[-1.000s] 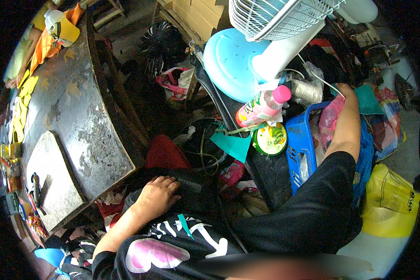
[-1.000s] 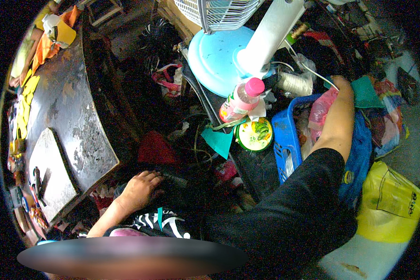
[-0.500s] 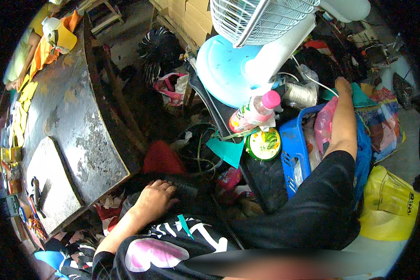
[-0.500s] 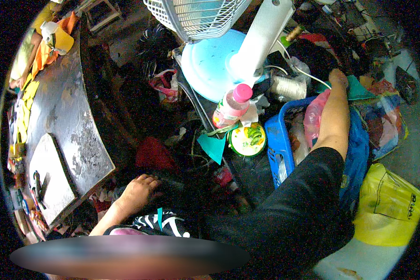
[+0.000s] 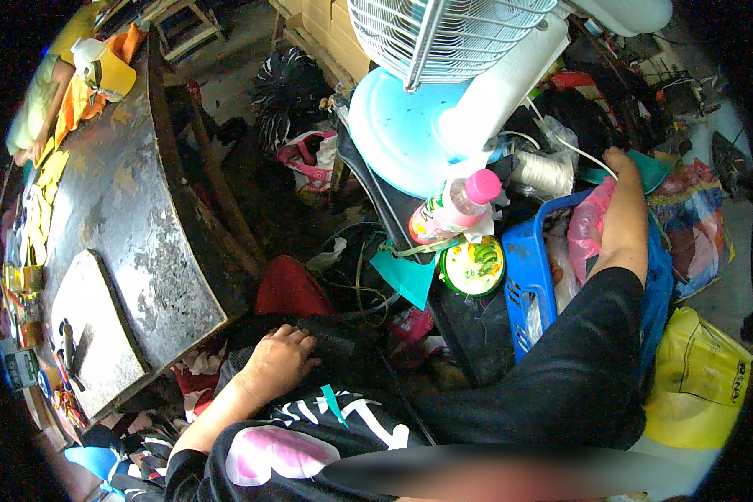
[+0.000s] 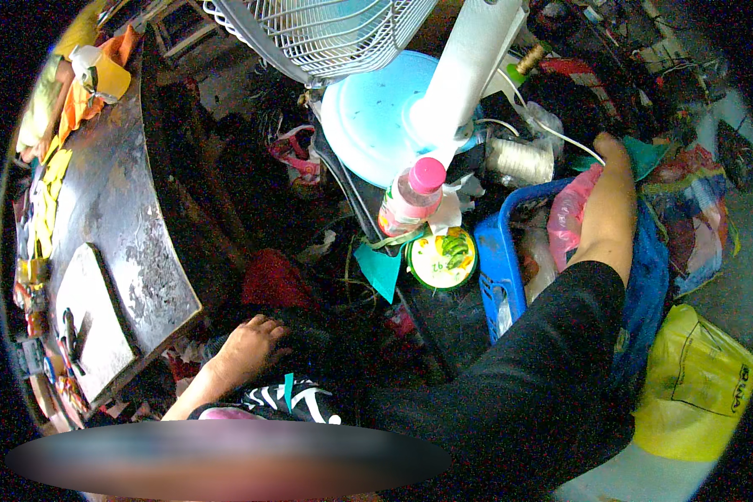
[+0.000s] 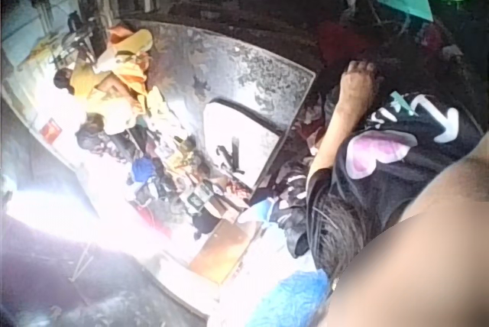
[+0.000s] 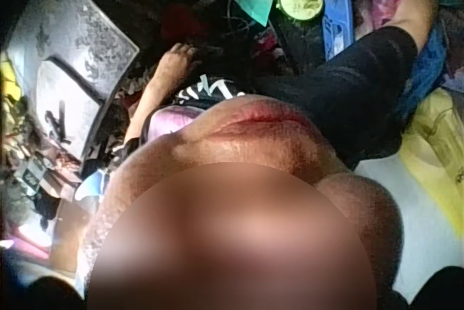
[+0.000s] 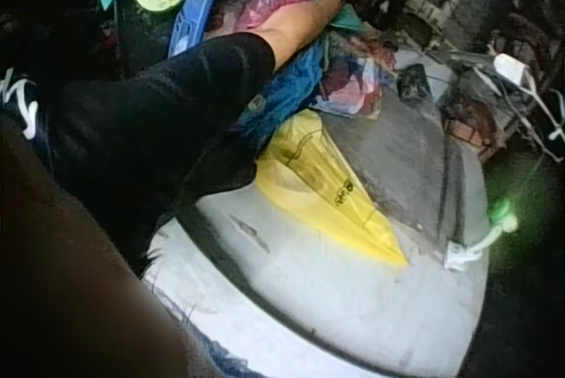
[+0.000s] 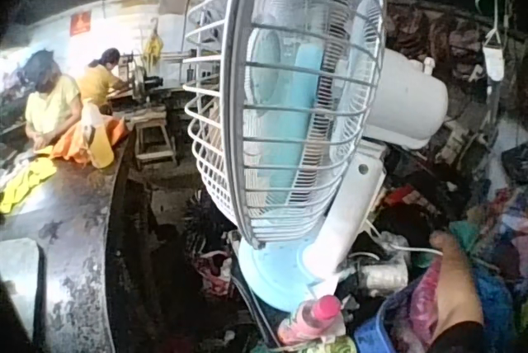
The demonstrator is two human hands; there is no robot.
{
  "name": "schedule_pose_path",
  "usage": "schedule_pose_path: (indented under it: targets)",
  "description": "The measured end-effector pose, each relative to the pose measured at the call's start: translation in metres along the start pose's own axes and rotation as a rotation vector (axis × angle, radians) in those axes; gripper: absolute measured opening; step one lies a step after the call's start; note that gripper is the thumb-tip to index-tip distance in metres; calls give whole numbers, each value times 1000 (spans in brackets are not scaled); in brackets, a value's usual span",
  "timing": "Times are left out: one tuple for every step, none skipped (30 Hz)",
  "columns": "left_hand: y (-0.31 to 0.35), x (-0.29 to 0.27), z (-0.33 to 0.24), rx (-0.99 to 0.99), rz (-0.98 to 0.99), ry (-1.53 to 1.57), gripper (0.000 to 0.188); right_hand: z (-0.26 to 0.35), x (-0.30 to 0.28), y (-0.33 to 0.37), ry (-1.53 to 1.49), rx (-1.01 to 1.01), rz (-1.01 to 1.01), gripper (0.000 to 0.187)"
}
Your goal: The person wipes a workbench with a cloth, then uses scissors to trim excess material from the edge of a black shoe upper. They repeatedly cut along the seam and inspect the trimmed edge by hand.
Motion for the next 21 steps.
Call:
schedule_pose_path:
  targets:
    - [0, -1, 0, 6, -9, -12, 35, -2, -1, 2, 9, 25, 14, 24]
    - [1, -1, 0, 7, -17, -4, 35, -3, -1, 3, 18, 50, 28, 23]
    - [2, -2, 0, 10, -23, -3, 35, -4, -1, 5, 25, 76, 40, 23]
    - [2, -1, 0, 12, -20, -17, 35, -6, -2, 7, 33, 100, 53, 23]
    - [2, -1, 1, 11, -20, 3, 35, -8, -2, 7, 39, 124, 66, 22]
    - [2, 0, 1, 10, -11, 7, 35, -11, -2, 7, 45, 154, 79, 22]
    - [2, 0, 1, 16, -19, -3, 35, -14, -2, 6, 47, 187, 91, 21]
    - [2, 0, 1, 18, -15, 9, 35, -19, -2, 4, 44, 220, 103, 21]
    - [1, -1, 0, 28, -26, 7, 35, -25, -1, 0, 42, 262, 116, 20]
    - [1, -1, -1, 40, -29, -8, 35, -31, 1, -3, 38, 304, 124, 20]
    - [1, -2, -1, 41, -35, 5, 35, -36, 1, -8, 27, 336, 133, 19]
    - [1, -3, -1, 43, -36, 4, 35, -39, 2, -13, 37, 350, 111, 19]
    - [0, -3, -1, 45, -36, -15, 35, -42, -3, -17, 31, 381, 38, 18]
    - [1, -4, -1, 38, -36, 4, 35, -37, -7, -22, 89, 333, -24, 18]
    - [1, -4, -1, 34, -34, 5, 35, -33, -14, -23, 133, 316, -108, 18]
    - [1, -4, -2, 36, -36, -6, 35, -31, -18, -20, 173, 329, -142, 18]
    - [2, -4, -1, 29, -31, 4, 35, -23, -29, -14, 195, 295, -278, 19]
    - [2, -4, -1, 29, -31, 0, 35, -18, -40, -3, 211, 293, -364, 22]
    - [2, -6, -2, 39, -46, -9, 34, -13, -51, 10, 228, 290, -453, 26]
    - [3, -5, -2, 39, -39, -8, 35, -14, -65, 29, 97, 321, -593, 27]
    - [4, -6, -2, 48, -47, -11, 35, -17, -77, 52, -37, 348, -732, 28]
Point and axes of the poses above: each hand's wrist, its own y-axis away from the middle knuckle, its own x-axis out of the palm, z = x × y, the point moved 9 cm from there along -y, towards the middle knuckle, and after that the axes turned 2 degrees about -y, right-handed, at the moved point
